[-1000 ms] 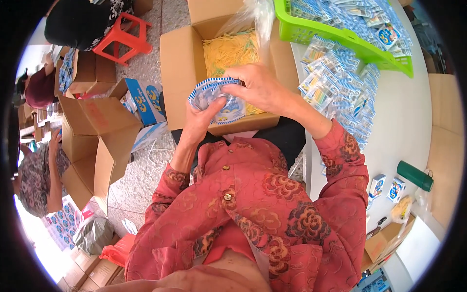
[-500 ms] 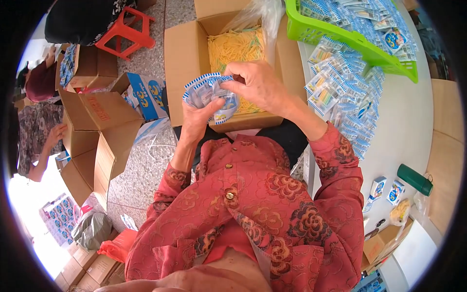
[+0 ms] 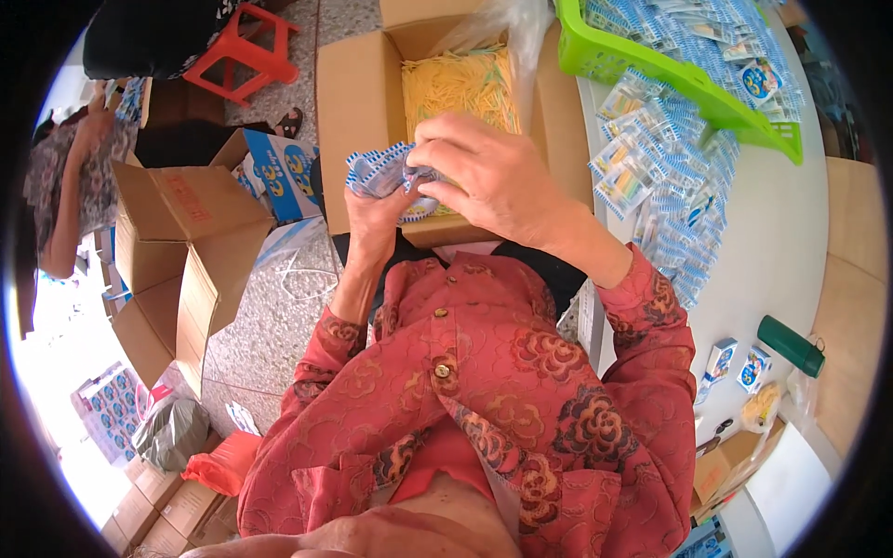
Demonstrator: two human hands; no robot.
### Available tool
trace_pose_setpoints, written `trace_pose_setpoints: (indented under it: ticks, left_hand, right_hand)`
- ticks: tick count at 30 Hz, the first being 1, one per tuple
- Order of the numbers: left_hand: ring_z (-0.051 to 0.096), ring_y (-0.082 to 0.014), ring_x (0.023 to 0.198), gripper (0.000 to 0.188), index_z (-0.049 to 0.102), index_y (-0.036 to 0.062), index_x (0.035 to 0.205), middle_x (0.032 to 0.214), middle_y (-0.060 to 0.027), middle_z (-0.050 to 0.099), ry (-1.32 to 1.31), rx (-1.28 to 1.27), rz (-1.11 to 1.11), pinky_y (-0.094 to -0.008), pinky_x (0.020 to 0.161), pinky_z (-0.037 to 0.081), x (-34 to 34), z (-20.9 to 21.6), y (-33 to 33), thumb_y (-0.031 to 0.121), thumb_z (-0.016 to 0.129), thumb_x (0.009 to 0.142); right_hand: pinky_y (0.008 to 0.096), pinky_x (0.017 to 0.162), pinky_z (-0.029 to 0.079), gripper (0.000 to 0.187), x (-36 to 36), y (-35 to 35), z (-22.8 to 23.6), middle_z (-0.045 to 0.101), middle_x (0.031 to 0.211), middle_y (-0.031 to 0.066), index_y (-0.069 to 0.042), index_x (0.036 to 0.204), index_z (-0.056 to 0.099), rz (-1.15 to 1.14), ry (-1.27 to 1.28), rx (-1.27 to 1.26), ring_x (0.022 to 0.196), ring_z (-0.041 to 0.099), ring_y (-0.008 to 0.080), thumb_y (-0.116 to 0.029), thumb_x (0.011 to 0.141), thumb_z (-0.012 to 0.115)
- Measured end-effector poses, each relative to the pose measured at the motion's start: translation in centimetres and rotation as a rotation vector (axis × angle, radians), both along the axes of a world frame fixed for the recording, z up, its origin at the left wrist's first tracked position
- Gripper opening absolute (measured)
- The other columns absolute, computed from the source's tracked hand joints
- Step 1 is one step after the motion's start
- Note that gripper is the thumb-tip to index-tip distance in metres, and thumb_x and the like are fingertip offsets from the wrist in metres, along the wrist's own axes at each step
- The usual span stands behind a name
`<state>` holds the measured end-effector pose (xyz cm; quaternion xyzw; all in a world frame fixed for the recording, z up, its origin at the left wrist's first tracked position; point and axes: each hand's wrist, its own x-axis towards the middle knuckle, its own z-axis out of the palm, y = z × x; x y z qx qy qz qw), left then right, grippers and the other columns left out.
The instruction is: Sorting and packing small product packets from bins and boxes into organized stacks on a table.
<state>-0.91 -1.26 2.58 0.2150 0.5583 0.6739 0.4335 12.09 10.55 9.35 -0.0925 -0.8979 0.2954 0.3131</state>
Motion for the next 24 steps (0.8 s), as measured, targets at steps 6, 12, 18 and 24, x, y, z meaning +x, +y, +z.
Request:
trace_pose_setpoints:
  ticks: [6, 12, 18, 24]
  left_hand:
    - [0.061, -0.0137, 0.085, 0.033, 0.06, 0.0019, 0.102, 0.095, -0.004, 0.063, 0.121, 0.03, -0.027, -0.0275, 0.076, 0.05, -1.0, 0.0, 0.3, -0.004, 0.071, 0.071]
    - [0.058, -0.0079, 0.074, 0.022, 0.065, 0.0, 0.094, 0.085, -0.0016, 0.065, 0.152, 0.113, 0.07, -0.0233, 0.068, 0.049, -2.6, 0.7, 1.2, 0.001, 0.073, 0.073]
    - [0.061, -0.0111, 0.081, 0.025, 0.064, -0.0016, 0.098, 0.092, -0.0049, 0.065, 0.089, 0.068, 0.137, -0.0261, 0.074, 0.05, -3.5, -0.6, -0.1, -0.003, 0.07, 0.073]
    - [0.061, -0.0124, 0.082, 0.027, 0.062, -0.0029, 0.097, 0.092, -0.0065, 0.065, 0.045, 0.038, 0.218, -0.0268, 0.075, 0.05, -4.0, -1.3, -1.3, -0.007, 0.069, 0.072]
  right_hand:
    - [0.0367, 0.062, 0.048, 0.012, -1.5, 0.4, -0.9, 0.056, 0.083, 0.0042, -0.007, 0.083, 0.056, 0.089, -0.14, 0.039, 0.074, 0.059, 0.0254, -0.014, 0.076, 0.063]
    - [0.0348, 0.058, 0.046, 0.011, -4.1, 1.4, -0.5, 0.054, 0.077, 0.0077, -0.006, 0.086, 0.055, 0.118, -0.077, -0.298, 0.066, 0.057, 0.0256, -0.012, 0.079, 0.062]
    - [0.0201, 0.055, 0.044, 0.012, -6.5, 4.7, -8.6, 0.059, 0.072, 0.0, -0.004, 0.088, 0.061, -0.063, -0.064, -0.807, 0.063, 0.054, 0.0044, -0.013, 0.08, 0.063]
    - [0.0315, 0.059, 0.049, 0.017, -7.8, 5.1, -25.5, 0.064, 0.063, 0.0102, -0.004, 0.071, 0.066, -0.1, -0.561, -0.614, 0.062, 0.063, 0.0199, -0.02, 0.073, 0.063]
